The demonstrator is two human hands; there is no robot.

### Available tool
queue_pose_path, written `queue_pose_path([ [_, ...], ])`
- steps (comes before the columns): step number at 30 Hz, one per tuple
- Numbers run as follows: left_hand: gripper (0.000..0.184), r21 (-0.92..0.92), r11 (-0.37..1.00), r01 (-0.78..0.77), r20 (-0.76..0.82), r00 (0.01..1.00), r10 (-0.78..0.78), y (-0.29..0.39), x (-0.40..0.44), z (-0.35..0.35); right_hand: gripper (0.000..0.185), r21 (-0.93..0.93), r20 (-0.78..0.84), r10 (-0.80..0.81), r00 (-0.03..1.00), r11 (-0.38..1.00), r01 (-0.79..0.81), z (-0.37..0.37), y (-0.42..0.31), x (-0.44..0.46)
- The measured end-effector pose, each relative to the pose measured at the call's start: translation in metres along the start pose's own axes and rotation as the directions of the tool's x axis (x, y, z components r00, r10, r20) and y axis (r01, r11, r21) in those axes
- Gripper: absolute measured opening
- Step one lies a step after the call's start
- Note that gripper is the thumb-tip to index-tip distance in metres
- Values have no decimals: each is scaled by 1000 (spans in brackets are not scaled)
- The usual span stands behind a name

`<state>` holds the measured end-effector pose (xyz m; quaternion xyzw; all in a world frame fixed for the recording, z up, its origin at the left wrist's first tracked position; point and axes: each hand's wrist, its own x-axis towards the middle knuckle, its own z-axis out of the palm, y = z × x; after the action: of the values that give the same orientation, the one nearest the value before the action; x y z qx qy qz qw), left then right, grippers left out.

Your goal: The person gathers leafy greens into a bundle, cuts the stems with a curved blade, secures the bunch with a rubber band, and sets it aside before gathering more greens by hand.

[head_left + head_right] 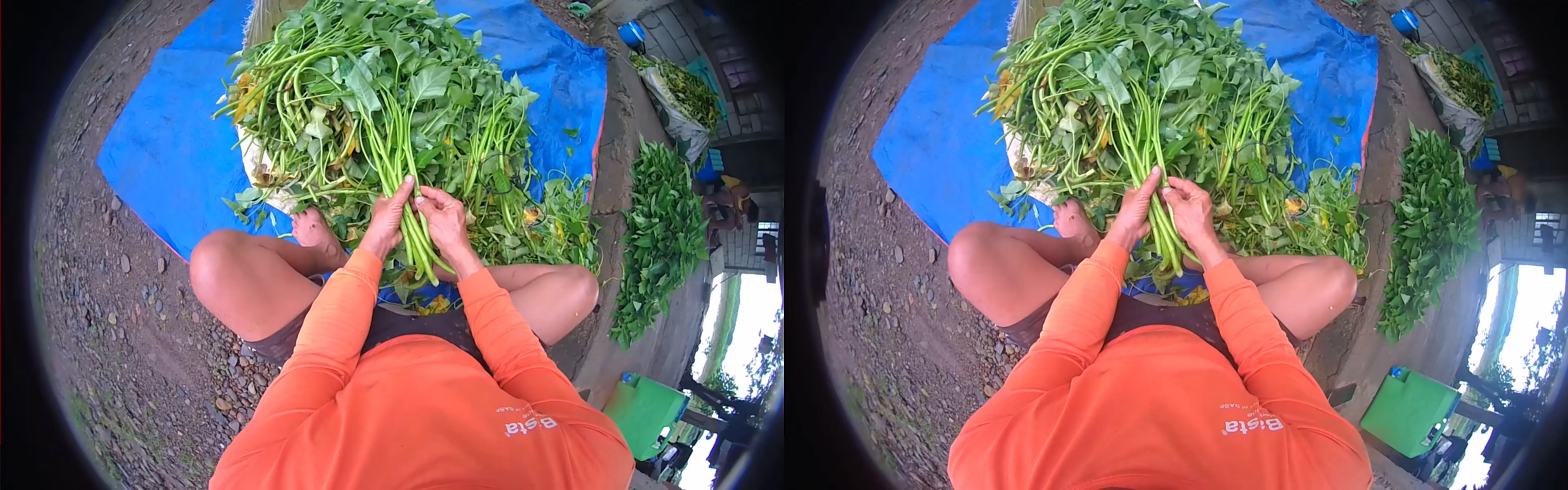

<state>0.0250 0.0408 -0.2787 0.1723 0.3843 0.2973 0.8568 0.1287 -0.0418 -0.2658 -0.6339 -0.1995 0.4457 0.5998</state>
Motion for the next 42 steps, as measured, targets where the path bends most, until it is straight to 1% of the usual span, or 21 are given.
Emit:
queue_pose_path([
  [2, 44, 77, 985, -156, -188, 968, 168, -4, -10, 12, 27, -105, 9, -70, 998, 992, 70, 0, 3, 1],
  [4, 38, 239, 898, -369, -13, 924, 383, -6, -11, 12, 22, -231, 10, -151, 988, 962, 149, 11, -1, -10],
  [5, 36, 251, 944, -213, -5, 975, 221, -7, -14, 8, 18, -393, 46, -206, 977, 896, 207, 12, -2, -16],
  [6, 35, 264, 963, -52, 1, 999, 53, -2, -16, 8, 15, -417, 34, -194, 980, 889, 190, 16, -2, -21],
  [8, 29, 175, 983, 53, -48, 998, -46, -1, -4, -4, 18, -429, 155, -211, 965, 866, 258, 12, -6, -24],
  [9, 27, 168, 985, 30, -26, 999, -26, 3, 0, -6, 23, -302, 140, -182, 973, 928, 217, 10, 0, -21],
  [10, 25, 161, 987, 5, -6, 1000, -4, 9, -1, -8, 25, -306, 142, -150, 978, 934, 187, -1, -19, -23],
  [12, 19, 167, 985, 47, -7, 999, -47, 38, -22, 9, 23, -194, -119, -175, 977, 969, 150, -33, -56, -26],
  [13, 19, 159, 987, 31, 43, 998, -39, 46, -21, 8, 19, -276, -229, -245, 942, 944, 179, -51, -71, -27],
  [14, 20, 154, 988, 20, 94, 995, -35, 56, -20, 5, 16, -299, -274, -217, 937, 945, 131, -71, -77, -27],
  [19, 22, 159, 987, -27, 193, 981, -4, 73, -29, 17, 19, -339, 59, -203, 977, 917, 211, -65, -87, -68],
  [20, 24, 197, 980, -19, 203, 979, -22, 74, -31, 21, 20, -455, 76, -193, 978, 866, 206, -51, -91, -77],
  [21, 24, 209, 978, -27, 196, 981, -15, 73, -33, 24, 21, -572, 164, -440, 883, 687, 449, -41, -87, -75],
  [22, 25, 222, 974, -35, 187, 982, -7, 72, -35, 26, 22, -646, 282, -632, 722, 431, 630, -34, -82, -74],
  [25, 22, 258, 966, -24, 135, 991, -12, 75, -40, 30, 25, -666, 435, -606, 665, 281, 691, -28, -70, -72],
  [28, 24, 278, 960, -28, 76, 997, 7, 79, -42, 30, 27, -686, 501, -399, 768, 359, 633, -42, -92, -83],
  [29, 24, 257, 966, -23, 59, 998, 8, 79, -43, 32, 24, -659, 486, -437, 757, 386, 645, -43, -87, -83],
  [32, 24, 231, 972, -46, 29, 999, 41, 79, -44, 39, 14, -673, 450, -553, 701, 306, 674, -39, -94, -90],
  [37, 26, 92, 988, -127, 1, 992, 127, 93, -41, 48, 15, -732, 508, -508, 695, 171, 660, -40, -103, -107],
  [40, 27, -5, 983, -184, -65, 981, 183, 115, -26, 40, 8, -766, 549, -460, 698, 58, 640, -74, -113, -111],
  [42, 26, -18, 979, -202, -49, 978, 201, 127, -29, 40, 7, -842, 494, -450, 744, -33, 539, -125, -131, -103],
])
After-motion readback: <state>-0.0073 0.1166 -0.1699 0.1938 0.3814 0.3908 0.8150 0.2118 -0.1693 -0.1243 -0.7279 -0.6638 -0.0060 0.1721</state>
